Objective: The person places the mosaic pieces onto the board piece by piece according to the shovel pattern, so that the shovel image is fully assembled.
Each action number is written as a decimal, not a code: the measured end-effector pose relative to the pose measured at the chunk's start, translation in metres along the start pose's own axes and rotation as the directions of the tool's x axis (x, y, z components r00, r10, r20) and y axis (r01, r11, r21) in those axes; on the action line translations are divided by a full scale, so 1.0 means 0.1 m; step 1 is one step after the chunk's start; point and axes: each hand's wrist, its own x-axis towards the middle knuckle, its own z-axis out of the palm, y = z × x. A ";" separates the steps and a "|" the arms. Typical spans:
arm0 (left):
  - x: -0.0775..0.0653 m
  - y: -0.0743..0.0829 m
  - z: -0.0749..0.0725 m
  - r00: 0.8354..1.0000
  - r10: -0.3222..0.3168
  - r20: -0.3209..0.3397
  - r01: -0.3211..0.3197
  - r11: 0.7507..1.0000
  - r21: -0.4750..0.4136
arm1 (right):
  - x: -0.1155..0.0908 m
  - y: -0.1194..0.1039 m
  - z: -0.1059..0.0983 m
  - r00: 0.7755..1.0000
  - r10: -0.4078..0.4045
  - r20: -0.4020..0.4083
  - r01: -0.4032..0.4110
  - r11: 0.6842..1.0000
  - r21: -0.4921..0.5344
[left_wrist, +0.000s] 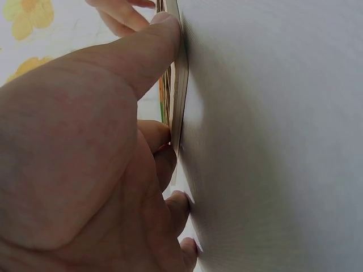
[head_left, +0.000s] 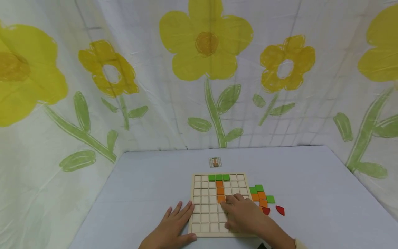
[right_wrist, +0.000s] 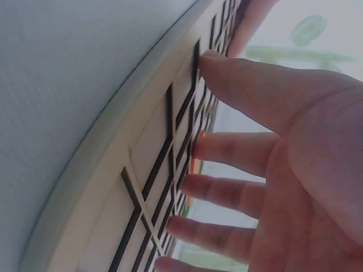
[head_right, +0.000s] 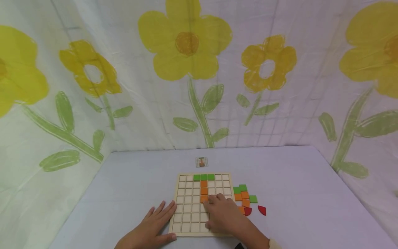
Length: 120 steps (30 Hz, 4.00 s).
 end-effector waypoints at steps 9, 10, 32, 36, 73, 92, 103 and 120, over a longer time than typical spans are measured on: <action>0.00 -0.02 0.00 1.000 0.027 -0.009 -0.027 1.000 -0.010 | -0.19 0.01 0.08 0.998 -0.013 0.066 0.008 0.997 0.076; 0.00 -0.02 0.00 0.999 0.031 -0.011 -0.031 0.999 -0.013 | -0.22 0.01 0.08 0.997 -0.023 0.073 0.018 0.997 0.068; 0.00 -0.03 0.01 1.000 0.004 0.007 -0.004 0.999 -0.041 | -0.63 0.33 -0.18 0.995 -0.064 0.078 0.020 0.885 0.465; 0.00 -0.03 0.00 1.000 0.000 0.008 0.001 0.999 -0.051 | -0.69 0.48 -0.22 0.998 0.061 0.005 -0.058 0.917 0.394; 0.00 -0.01 0.00 1.000 0.001 0.001 -0.001 1.000 -0.026 | -0.57 0.74 0.02 0.969 0.214 -0.126 -0.172 0.944 0.283; 0.00 -0.04 0.03 1.000 0.002 0.001 -0.002 1.000 -0.019 | -0.53 0.72 -0.01 0.969 0.137 -0.207 -0.062 0.942 0.330; -0.01 -0.04 0.02 1.000 0.013 -0.001 -0.013 0.999 -0.029 | -0.49 0.65 0.05 0.974 0.102 -0.203 -0.034 0.949 0.314; -0.01 -0.03 0.00 1.000 0.005 0.001 -0.005 0.999 -0.034 | -0.30 0.51 0.08 0.979 0.022 -0.201 0.059 0.920 0.386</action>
